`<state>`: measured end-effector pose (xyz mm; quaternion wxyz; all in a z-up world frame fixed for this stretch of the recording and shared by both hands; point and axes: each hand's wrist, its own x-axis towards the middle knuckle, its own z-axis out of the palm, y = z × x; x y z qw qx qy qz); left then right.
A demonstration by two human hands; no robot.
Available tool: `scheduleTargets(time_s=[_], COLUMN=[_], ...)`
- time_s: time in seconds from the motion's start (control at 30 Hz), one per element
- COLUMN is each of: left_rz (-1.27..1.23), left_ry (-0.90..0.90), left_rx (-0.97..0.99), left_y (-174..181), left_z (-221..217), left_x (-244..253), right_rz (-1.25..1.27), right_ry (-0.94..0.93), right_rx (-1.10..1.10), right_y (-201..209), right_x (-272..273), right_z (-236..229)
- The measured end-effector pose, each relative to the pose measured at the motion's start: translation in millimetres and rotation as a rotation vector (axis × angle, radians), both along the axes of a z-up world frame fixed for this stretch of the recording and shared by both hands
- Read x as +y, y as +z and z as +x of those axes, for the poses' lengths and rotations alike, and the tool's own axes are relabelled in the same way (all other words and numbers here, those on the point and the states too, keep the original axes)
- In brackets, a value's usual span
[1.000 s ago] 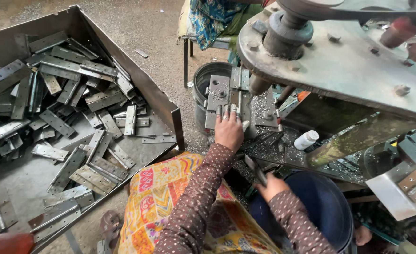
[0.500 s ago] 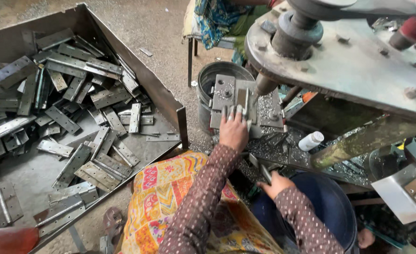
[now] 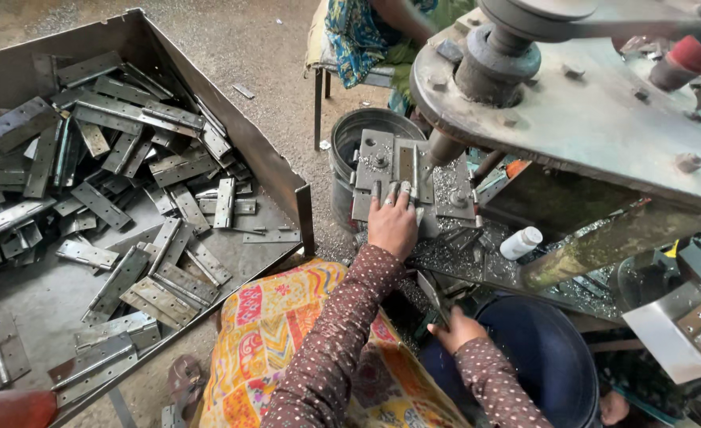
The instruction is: The person repeatedly picks up metal hinge pieces from a bin, places them into a press machine, and operates the lever to process them. The processed pieces are then discarded into a pile.
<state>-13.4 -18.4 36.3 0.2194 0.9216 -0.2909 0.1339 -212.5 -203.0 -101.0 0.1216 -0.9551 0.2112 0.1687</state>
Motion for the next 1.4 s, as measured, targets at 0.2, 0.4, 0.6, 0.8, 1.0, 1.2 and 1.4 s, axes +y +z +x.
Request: scheduleTargets(time_s=[0.2,0.4,0.6,0.8,1.0,1.2,1.4], left_rz=[0.059,0.004,0.049,0.105,-0.044,-0.237,-0.253], left_ry=[0.047,0.032,0.019,-0.049,-0.031,-0.222,-0.055], left_rx=[-0.028,-0.071,0.022,-0.058,-0.344,-0.366,-0.554], left_y=[-3.9,-10.0,-8.4,7.8,11.7,33.1,42.8], left_z=[37.0,47.0,47.4,-15.4,-99.0,-89.0,-58.0], left_x=[-11.1,-13.8,-12.5,4.8,34.9,39.2,11.8], right_rz=[-0.069,-0.010,0.077,0.089,0.105,0.205,0.025], right_ry=[0.039,-0.063,-0.088,-0.141,-0.177,-0.099,-0.130], right_rx=[0.058,-0.093,0.073,-0.525,-0.660,-0.839,-0.670], right_y=[29.9,-63.8,-13.1,98.3,108.7,97.3,92.5], right_x=[-6.0,8.0,4.0,32.8,40.1,30.6,30.6], right_z=[16.2,-18.3,-3.9,-1.6,-4.0,-4.1,-4.8])
